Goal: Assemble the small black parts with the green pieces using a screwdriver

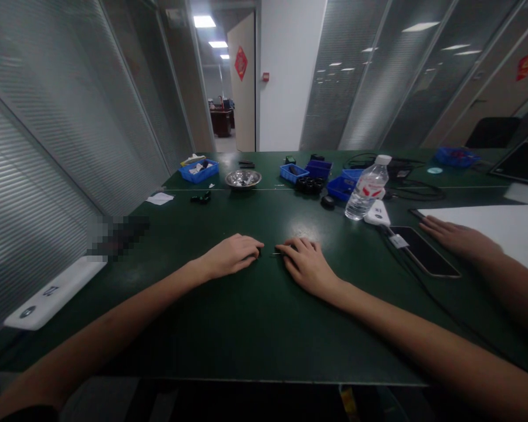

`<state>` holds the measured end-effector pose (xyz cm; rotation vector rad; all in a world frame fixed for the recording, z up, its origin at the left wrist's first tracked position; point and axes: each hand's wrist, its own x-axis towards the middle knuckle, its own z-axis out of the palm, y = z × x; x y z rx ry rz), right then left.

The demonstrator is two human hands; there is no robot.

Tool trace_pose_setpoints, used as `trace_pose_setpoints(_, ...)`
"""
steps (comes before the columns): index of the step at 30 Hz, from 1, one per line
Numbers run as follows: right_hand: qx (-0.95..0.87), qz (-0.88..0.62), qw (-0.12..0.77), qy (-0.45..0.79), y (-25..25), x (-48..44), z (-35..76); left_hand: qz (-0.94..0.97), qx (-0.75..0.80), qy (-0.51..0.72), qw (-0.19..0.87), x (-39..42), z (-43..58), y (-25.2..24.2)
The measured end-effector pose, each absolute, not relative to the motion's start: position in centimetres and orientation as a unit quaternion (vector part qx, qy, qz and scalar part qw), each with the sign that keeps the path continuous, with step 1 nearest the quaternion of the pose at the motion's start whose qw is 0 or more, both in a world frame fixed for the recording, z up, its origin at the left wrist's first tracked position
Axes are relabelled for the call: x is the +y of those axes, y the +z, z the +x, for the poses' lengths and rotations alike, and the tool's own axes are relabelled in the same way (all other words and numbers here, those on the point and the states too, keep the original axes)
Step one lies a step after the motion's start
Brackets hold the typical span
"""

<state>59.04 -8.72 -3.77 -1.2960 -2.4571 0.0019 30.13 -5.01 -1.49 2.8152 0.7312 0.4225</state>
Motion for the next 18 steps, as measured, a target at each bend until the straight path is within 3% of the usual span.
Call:
trace_pose_setpoints(4,-0.872,-0.455,0.182,0.008,-3.6,-8.7,59.1,0.933,0.331,0.138,0.02,-2.1,26.3,-2.1)
trace_pose_setpoints(8,-0.872,-0.453,0.183,0.012,-3.5,-8.8,59.1,0.85,0.509,0.126,-0.061,1.0,19.8,-2.9)
trace_pose_setpoints(18,-0.871,-0.452,0.191,0.003,-3.7,-8.8,58.9,0.695,0.675,0.214,-0.126,3.4,9.9,-3.9)
